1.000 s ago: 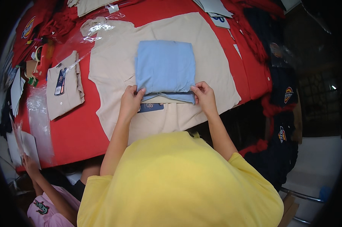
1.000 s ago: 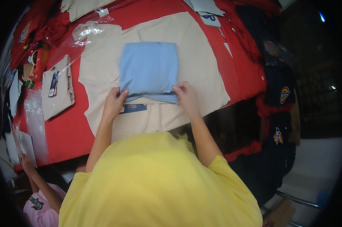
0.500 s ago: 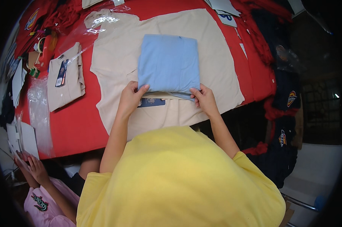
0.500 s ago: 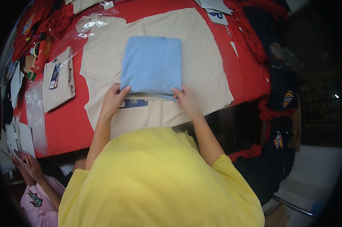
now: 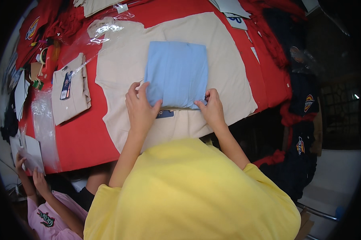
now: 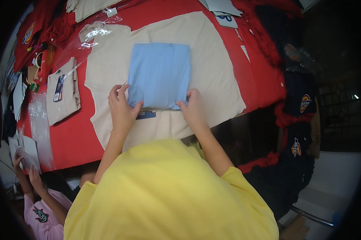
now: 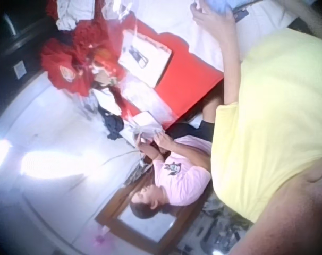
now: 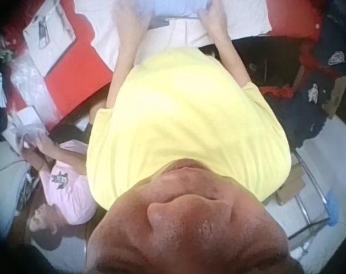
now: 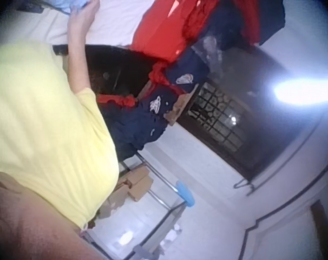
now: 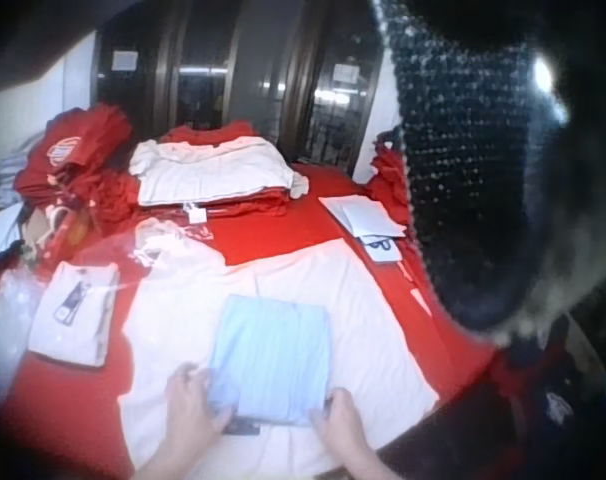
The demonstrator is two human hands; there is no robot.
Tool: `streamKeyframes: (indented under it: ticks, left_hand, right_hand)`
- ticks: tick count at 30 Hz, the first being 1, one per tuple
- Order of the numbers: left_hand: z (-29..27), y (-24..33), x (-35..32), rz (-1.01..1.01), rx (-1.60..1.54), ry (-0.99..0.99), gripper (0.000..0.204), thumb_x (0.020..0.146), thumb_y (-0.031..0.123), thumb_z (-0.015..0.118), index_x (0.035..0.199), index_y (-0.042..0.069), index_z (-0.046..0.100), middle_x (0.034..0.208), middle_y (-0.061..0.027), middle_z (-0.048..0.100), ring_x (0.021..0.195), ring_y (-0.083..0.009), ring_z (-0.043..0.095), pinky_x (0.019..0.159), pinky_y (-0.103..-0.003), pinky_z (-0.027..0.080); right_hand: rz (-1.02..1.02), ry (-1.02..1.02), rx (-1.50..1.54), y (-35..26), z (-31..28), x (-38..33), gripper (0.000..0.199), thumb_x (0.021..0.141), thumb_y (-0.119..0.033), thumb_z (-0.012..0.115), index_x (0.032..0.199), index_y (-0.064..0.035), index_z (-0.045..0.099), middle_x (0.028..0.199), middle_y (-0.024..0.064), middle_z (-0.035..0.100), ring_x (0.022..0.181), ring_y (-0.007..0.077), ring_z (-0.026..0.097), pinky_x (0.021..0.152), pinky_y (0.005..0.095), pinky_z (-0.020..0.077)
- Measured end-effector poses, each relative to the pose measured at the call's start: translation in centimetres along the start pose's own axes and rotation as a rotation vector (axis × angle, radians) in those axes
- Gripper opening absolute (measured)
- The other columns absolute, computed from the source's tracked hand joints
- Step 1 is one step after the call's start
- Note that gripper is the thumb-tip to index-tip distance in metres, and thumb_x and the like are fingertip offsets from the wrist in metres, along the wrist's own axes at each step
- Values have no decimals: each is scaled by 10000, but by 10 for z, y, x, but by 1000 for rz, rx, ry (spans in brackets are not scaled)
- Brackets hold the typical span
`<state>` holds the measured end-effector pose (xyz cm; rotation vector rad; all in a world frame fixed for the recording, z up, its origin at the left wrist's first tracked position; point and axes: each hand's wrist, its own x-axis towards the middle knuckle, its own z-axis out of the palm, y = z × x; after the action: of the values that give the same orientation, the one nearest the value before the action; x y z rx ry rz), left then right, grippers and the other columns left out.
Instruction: The person folds a blue collared shirt on a table and places it inside a clear plastic bag.
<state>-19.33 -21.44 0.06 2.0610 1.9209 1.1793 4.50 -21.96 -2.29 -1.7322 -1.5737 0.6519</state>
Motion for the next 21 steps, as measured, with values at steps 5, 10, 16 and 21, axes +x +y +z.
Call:
streamKeyframes:
  ticks: [5, 10, 16, 21]
  left_hand:
    - [14, 27, 18, 564, 113, -382, 748, 732, 364, 756, 1407, 247, 455, 1495, -35, 367, 1420, -342, 230, 1119, -635, 159]
    - [43, 9, 10, 607, 149, -506, 749, 739, 388, 741, 1420, 319, 437, 1542, 43, 310, 1439, -287, 220, 1119, -667, 148]
    - [42, 14, 10, 514, 124, -568, 734, 759, 366, 726, 1426, 332, 423, 1537, 38, 320, 1431, -291, 231, 1100, -686, 153]
    - [41, 18, 8, 464, 111, -590, 747, 745, 347, 738, 1423, 338, 426, 1542, 53, 310, 1436, -269, 229, 1111, -669, 158]
  right_hand:
    - [-9, 40, -118, -30, -27, 19, 510, 731, -151, 796, 1128, -10, 508, 884, 127, 568, 884, 257, 569, 731, 373, 474]
    - [-383, 146, -240, -26, -13, 123, 264, 824, -161, 696, 1060, -53, 646, 956, 109, 617, 936, 288, 562, 787, 368, 470]
    - [-351, -45, -450, -47, 29, 217, 201, 844, -214, 649, 962, -63, 710, 934, 138, 675, 888, 308, 617, 811, 394, 477]
    - [-88, -440, -182, -28, 7, 263, 187, 828, -136, 609, 934, -39, 728, 830, 111, 703, 781, 261, 655, 751, 351, 500]
